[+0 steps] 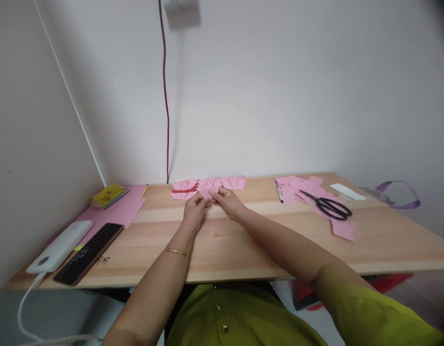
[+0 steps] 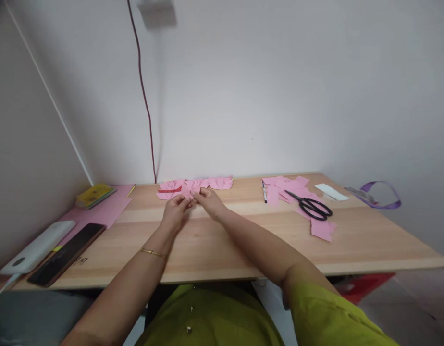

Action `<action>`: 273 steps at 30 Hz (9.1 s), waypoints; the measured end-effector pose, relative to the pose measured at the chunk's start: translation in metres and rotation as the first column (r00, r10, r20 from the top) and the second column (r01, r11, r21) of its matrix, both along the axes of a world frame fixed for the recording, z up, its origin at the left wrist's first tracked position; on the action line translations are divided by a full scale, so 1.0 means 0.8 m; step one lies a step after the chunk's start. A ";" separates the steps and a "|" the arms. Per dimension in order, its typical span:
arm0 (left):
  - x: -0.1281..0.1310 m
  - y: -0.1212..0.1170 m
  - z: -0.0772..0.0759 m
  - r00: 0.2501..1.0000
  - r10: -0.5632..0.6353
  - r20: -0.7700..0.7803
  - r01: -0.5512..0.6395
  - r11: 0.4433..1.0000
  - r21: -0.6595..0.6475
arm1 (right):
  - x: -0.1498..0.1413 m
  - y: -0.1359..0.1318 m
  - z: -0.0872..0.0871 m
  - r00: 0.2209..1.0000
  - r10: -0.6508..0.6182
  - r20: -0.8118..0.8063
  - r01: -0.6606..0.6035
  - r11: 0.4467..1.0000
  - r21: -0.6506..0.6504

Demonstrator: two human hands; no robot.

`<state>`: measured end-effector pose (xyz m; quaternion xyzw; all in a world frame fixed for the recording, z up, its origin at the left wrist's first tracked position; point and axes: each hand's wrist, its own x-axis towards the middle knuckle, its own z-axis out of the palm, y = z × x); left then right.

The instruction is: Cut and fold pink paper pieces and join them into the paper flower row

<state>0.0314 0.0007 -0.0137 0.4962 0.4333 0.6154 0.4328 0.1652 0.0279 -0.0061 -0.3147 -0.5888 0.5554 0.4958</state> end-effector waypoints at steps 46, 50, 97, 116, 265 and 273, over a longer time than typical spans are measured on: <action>-0.003 0.002 -0.002 0.994 -0.105 0.042 0.107 0.993 -0.052 | 0.018 -0.002 0.005 0.994 -0.022 0.110 0.006 0.990 0.139; -0.006 0.004 -0.003 0.997 -0.060 0.053 0.062 0.997 -0.035 | 0.019 -0.002 0.001 0.981 -0.082 0.174 0.057 0.989 0.140; -0.007 0.006 -0.008 0.999 -0.049 0.010 0.050 0.994 -0.096 | 0.018 0.007 -0.010 0.947 -0.171 0.272 0.094 0.958 0.272; -0.004 -0.005 0.003 0.977 -0.186 0.101 0.201 0.965 -0.168 | 0.053 0.013 0.018 0.882 -0.135 0.451 -0.239 0.695 0.678; 0.001 -0.002 0.002 0.979 -0.171 -0.112 0.168 0.985 -0.034 | 0.021 -0.001 -0.009 0.977 -0.147 0.154 0.128 0.983 0.128; 0.003 -0.006 0.005 0.979 -0.151 -0.141 0.147 0.989 -0.033 | 0.019 -0.002 -0.011 0.983 -0.092 0.157 0.065 0.983 0.170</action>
